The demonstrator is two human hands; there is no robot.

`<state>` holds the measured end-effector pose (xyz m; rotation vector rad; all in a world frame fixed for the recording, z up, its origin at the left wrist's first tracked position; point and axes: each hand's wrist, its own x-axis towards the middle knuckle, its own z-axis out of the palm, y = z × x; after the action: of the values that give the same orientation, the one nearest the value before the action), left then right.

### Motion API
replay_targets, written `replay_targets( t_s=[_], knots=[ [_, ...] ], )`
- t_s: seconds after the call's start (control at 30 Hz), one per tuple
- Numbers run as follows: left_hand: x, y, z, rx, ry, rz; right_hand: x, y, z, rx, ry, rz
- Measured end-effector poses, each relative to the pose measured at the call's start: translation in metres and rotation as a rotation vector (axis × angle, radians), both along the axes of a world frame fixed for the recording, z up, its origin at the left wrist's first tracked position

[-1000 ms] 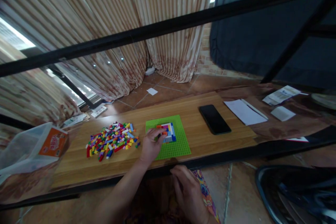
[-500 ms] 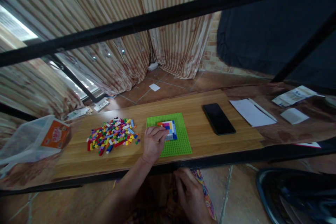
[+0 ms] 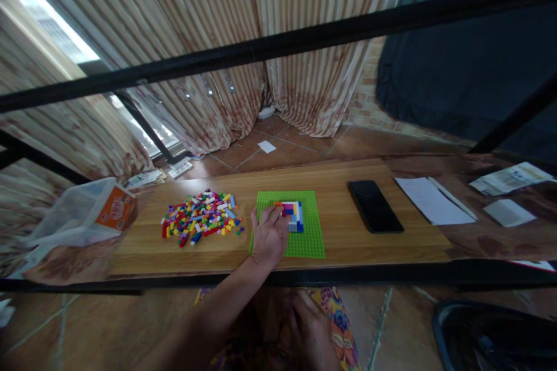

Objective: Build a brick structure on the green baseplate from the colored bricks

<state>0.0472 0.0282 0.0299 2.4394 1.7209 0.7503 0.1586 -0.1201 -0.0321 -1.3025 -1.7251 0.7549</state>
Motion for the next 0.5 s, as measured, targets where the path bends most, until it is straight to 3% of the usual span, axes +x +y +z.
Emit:
replay_targets(
  t_s=[0.3, 0.4, 0.5],
  knots=[
    [-0.009, -0.008, 0.022, -0.051, -0.031, 0.005, 0.005, -0.005, -0.004, 0.049, -0.093, -0.015],
    [-0.030, -0.024, 0.047, 0.027, -0.155, 0.000, 0.003, -0.005, -0.008, 0.076, -0.112, -0.024],
    [-0.064, -0.052, 0.087, 0.187, -0.390, 0.061, 0.002, -0.005, -0.012, 0.109, -0.136, -0.017]
  ],
)
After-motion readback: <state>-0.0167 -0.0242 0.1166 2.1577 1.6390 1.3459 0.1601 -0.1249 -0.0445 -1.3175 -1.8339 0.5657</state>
